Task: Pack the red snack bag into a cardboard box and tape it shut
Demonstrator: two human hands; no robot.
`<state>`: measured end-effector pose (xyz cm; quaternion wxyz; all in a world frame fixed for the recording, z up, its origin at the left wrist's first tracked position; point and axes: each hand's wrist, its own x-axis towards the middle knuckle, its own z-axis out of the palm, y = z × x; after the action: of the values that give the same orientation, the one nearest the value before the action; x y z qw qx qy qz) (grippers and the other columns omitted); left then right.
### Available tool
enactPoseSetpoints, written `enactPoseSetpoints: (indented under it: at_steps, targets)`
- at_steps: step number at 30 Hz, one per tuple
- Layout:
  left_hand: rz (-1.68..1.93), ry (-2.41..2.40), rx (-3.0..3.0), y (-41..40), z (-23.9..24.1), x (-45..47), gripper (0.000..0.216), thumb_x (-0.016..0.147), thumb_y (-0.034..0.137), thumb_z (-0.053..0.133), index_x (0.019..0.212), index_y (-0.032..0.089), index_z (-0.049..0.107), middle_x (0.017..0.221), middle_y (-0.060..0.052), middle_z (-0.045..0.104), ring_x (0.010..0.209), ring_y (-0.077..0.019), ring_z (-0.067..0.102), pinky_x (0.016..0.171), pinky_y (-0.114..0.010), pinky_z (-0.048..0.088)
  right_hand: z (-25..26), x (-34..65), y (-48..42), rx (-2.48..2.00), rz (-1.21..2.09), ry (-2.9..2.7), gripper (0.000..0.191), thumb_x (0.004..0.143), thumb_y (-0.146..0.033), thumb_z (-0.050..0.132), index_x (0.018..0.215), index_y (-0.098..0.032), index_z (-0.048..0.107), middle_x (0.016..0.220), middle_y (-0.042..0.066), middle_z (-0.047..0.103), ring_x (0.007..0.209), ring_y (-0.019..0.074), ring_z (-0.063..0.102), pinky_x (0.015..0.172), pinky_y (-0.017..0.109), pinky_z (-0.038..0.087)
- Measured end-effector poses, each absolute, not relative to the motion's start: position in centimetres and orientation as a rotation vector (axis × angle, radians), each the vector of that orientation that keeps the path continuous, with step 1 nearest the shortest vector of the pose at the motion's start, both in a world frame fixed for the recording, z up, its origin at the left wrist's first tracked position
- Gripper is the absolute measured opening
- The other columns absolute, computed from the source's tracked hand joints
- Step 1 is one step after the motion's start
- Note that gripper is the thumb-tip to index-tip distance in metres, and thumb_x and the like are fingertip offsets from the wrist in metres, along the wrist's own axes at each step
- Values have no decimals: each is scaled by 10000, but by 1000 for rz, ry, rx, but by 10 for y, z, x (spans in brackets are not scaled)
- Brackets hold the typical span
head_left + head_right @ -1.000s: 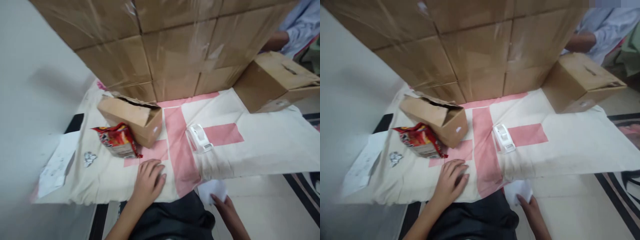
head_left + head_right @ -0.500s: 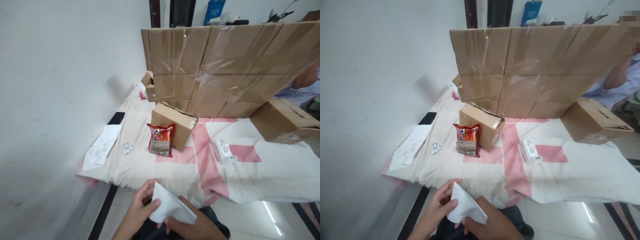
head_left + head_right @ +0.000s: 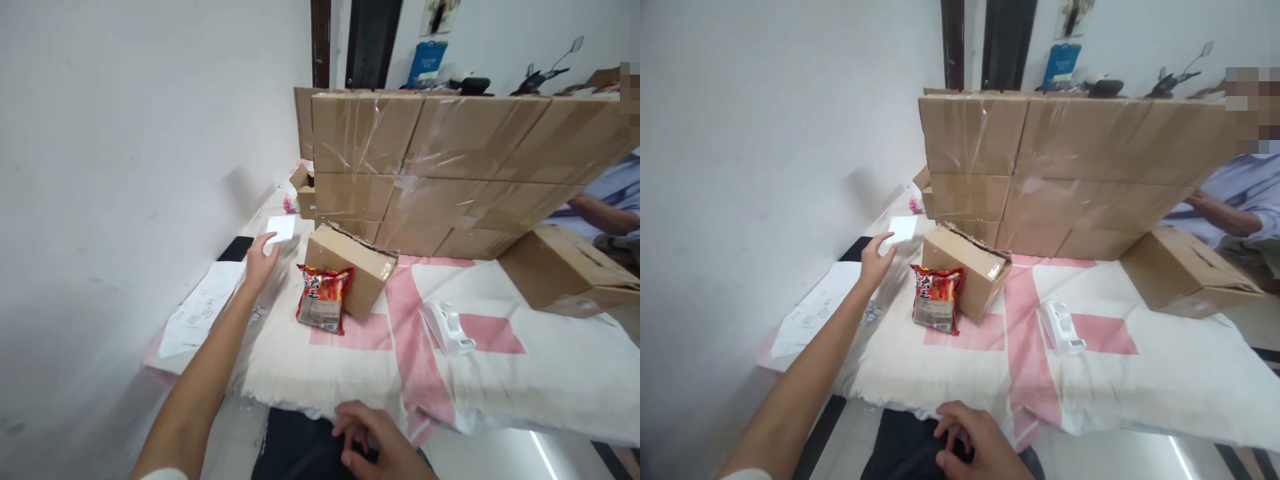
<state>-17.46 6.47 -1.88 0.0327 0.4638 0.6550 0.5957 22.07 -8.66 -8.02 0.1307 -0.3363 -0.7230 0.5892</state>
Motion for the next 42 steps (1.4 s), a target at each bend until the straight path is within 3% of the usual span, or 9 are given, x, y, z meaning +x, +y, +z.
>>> enactPoseSetpoints:
  at_steps: [6,10,18,22,28,31,36,39,42]
  targets:
    - [1679,1731,1302,39,-58,-113,573,935,634,484,1246,161,568,1253,-155,684,1171,-271,664,1000,-418,540,-35,241,14,-1178,967,-1879,420,908,-393,641,1312,-281,626,1170,129,708,991,277,691,862,427,570]
    - [1540,1654,1219,4,-82,-67,693,799,626,730,1297,177,556,1281,-142,692,1182,-297,671,1029,-421,535,-6,205,90,-1024,886,-1752,524,848,-422,696,1326,-232,597,1319,156,645,810,204,669,723,366,565]
    - [1598,1762,988,-58,-88,-29,702,660,529,840,1200,163,583,1129,-129,737,1033,-300,735,934,-432,597,-15,135,132,-975,595,-1766,272,862,-365,648,1037,-158,677,854,72,708,681,195,591,653,327,498]
    - [1741,1885,934,-85,-58,-58,773,583,574,869,1168,168,567,1085,-114,729,1008,-310,734,914,-444,615,-8,152,107,-770,543,-1887,106,908,-268,607,844,-204,663,797,52,697,692,201,598,684,343,491]
    - [1749,2134,1447,-100,53,-107,764,597,550,913,1180,228,541,1071,-54,740,941,-270,742,818,-385,640,5,211,50,-214,186,-2077,237,918,-42,520,1032,-217,631,964,106,747,826,225,651,710,367,513]
    - [1263,2106,1961,-87,102,-105,659,695,620,843,1178,255,583,1044,-31,740,891,-254,727,795,-363,604,15,229,33,-166,309,-2275,48,959,-174,601,976,-207,632,1071,132,766,893,236,692,764,381,535]
    - [337,1923,2387,-57,128,-81,542,881,562,688,1327,273,578,1133,-38,735,976,-260,705,789,-327,519,38,232,37,-207,567,-2612,419,968,-566,588,769,-198,613,1018,122,784,856,234,733,698,324,499]
    - [232,1916,2387,-54,130,-81,569,902,573,661,1380,287,544,1136,-31,733,955,-244,701,760,-297,488,51,228,47,-191,676,-2796,466,926,-625,620,743,-197,632,861,71,767,725,199,703,609,281,432]
    - [278,2051,2418,-62,143,-92,565,898,652,637,1309,270,573,1022,-26,733,842,-228,683,695,-287,452,56,225,50,-123,653,-2869,419,943,-597,614,1028,-206,738,1183,108,772,934,235,742,690,289,475]
